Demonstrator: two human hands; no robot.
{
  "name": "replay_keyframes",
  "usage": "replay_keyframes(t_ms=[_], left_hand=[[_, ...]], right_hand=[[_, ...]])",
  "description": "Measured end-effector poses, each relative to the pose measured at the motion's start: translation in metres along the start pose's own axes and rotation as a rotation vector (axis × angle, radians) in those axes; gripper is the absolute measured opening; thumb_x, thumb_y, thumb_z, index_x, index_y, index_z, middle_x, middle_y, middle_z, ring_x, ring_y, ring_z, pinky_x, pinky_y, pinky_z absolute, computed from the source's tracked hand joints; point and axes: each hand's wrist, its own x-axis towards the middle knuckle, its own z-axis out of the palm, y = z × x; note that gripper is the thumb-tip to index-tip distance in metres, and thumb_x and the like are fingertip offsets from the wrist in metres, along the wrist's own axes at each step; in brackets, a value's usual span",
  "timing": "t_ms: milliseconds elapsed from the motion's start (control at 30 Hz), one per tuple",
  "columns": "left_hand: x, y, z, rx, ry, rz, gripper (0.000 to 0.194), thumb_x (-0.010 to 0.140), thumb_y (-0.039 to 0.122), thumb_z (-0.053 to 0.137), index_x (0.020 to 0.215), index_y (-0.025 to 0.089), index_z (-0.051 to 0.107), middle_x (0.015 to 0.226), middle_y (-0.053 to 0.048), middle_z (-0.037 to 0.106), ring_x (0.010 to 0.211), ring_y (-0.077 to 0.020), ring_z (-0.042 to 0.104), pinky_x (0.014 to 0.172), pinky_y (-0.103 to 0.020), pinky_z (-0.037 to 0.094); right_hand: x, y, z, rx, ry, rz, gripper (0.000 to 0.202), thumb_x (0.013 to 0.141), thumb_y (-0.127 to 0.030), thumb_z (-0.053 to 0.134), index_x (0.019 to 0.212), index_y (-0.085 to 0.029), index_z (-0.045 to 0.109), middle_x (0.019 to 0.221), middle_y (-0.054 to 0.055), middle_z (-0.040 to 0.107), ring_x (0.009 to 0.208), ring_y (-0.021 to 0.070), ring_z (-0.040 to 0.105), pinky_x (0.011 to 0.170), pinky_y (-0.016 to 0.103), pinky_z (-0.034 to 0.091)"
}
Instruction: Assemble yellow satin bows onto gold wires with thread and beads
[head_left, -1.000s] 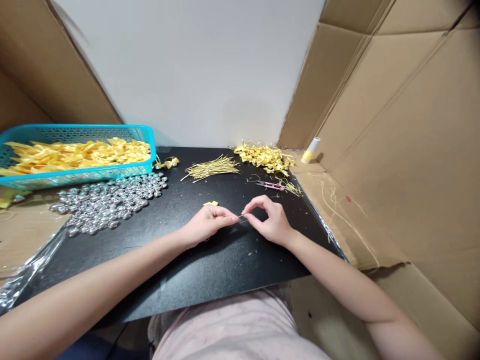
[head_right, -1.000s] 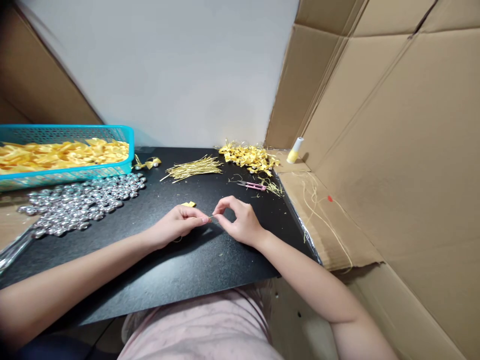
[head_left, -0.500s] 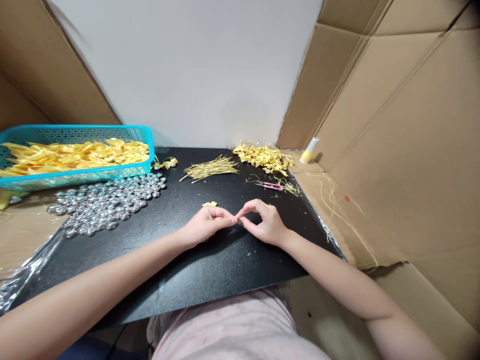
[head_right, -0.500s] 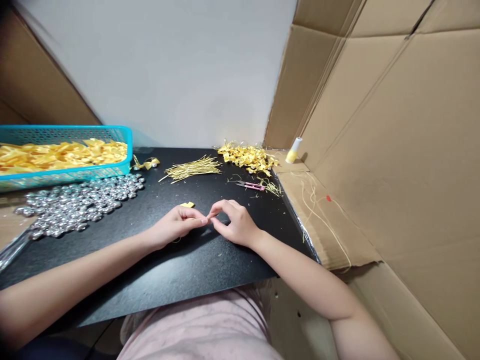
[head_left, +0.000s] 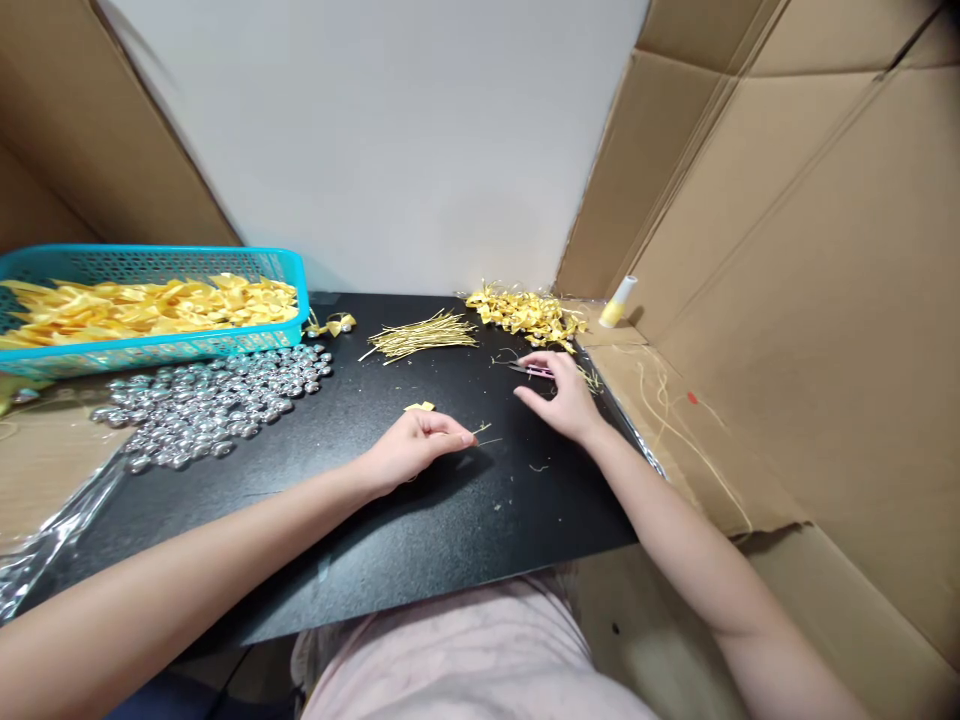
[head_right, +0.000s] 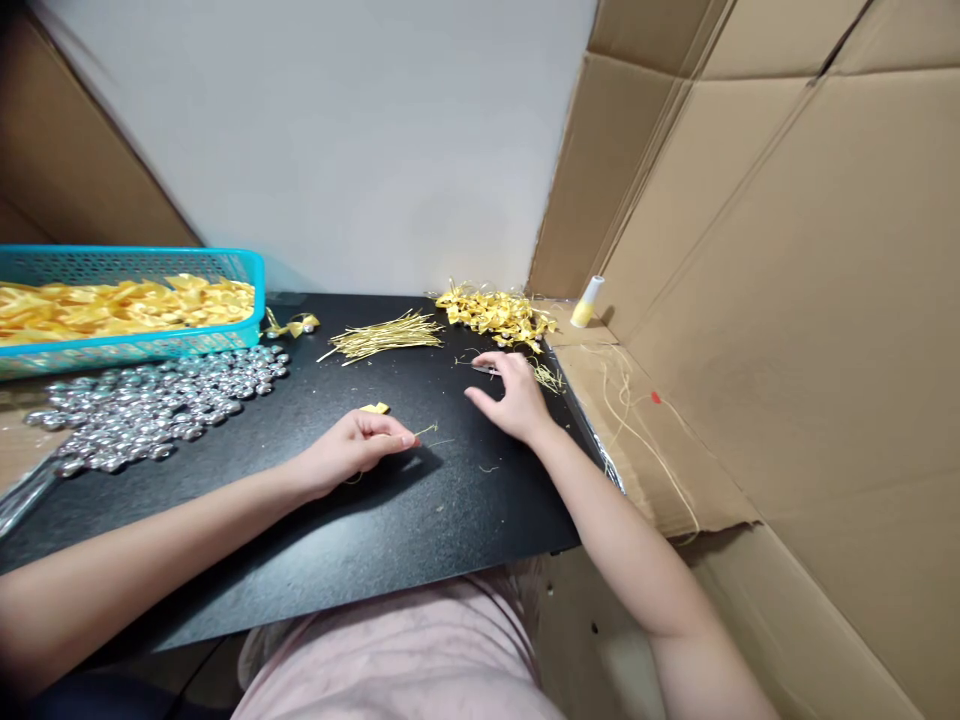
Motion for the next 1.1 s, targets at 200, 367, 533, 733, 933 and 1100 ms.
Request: replay_keyframes(t_ms=[200, 367, 533, 733, 933, 1100], left_hand=[[0.000, -0.002, 0.000, -0.012, -0.030, 0.022, 0.036, 0.066, 0.049, 0.070, 0.068, 0.013, 0.067, 0.039, 0.009, 0.031, 0.037, -0.0048, 0.022, 0.037, -0.022, 0.010], [0.000, -0.004, 0.000, -0.021, -0.039, 0.049, 0.038, 0.067, 0.048, 0.070, 0.074, 0.011, 0.072, 0.040, 0.009, 0.030, 0.038, -0.0052, 0.022, 0.038, -0.023, 0.010], [0.000, -0.005, 0.000, -0.065, -0.003, 0.039, 0.039, 0.065, 0.049, 0.072, 0.076, 0.012, 0.073, 0.039, 0.009, 0.030, 0.038, -0.0054, 0.022, 0.038, -0.022, 0.010], [0.005, -0.017, 0.002, -0.239, 0.112, 0.127, 0.040, 0.065, 0.049, 0.073, 0.079, 0.012, 0.074, 0.041, 0.009, 0.029, 0.039, -0.0050, 0.020, 0.039, -0.021, 0.010], [0.009, -0.022, 0.002, -0.404, 0.130, 0.188, 0.037, 0.066, 0.047, 0.076, 0.079, 0.013, 0.073, 0.042, 0.010, 0.028, 0.040, -0.0046, 0.020, 0.039, -0.020, 0.013], [0.008, -0.022, 0.003, -0.470, 0.114, 0.187, 0.037, 0.064, 0.046, 0.078, 0.078, 0.013, 0.073, 0.041, 0.010, 0.029, 0.040, -0.0039, 0.019, 0.039, -0.019, 0.013]], right_hand=[[0.006, 0.042, 0.002, -0.441, -0.071, 0.334, 0.026, 0.081, -0.035, 0.067, 0.102, -0.021, 0.068, 0.133, 0.014, 0.053, 0.125, 0.0384, 0.040, 0.097, 0.060, 0.035], [0.008, 0.043, 0.008, -0.408, -0.048, 0.326, 0.016, 0.084, -0.037, 0.064, 0.080, -0.021, 0.067, 0.123, 0.012, 0.056, 0.120, 0.0357, 0.041, 0.095, 0.057, 0.034], [0.009, 0.028, 0.006, -0.063, 0.047, 0.342, 0.018, 0.089, -0.037, 0.055, 0.087, -0.019, 0.056, 0.101, 0.011, 0.061, 0.100, 0.0271, 0.053, 0.089, 0.046, 0.040], [-0.017, -0.019, 0.019, 0.533, -0.271, 0.242, 0.033, 0.092, -0.052, 0.046, 0.098, -0.020, 0.049, 0.078, 0.000, 0.053, 0.068, 0.0132, 0.049, 0.064, 0.026, 0.039], [-0.024, -0.030, 0.029, 0.672, -0.372, 0.254, 0.043, 0.086, -0.063, 0.051, 0.092, -0.020, 0.047, 0.077, -0.001, 0.050, 0.066, 0.0121, 0.045, 0.064, 0.025, 0.037], [-0.023, -0.026, 0.030, 0.661, -0.387, 0.237, 0.041, 0.086, -0.061, 0.050, 0.092, -0.021, 0.047, 0.078, -0.001, 0.049, 0.068, 0.0125, 0.044, 0.064, 0.026, 0.036]])
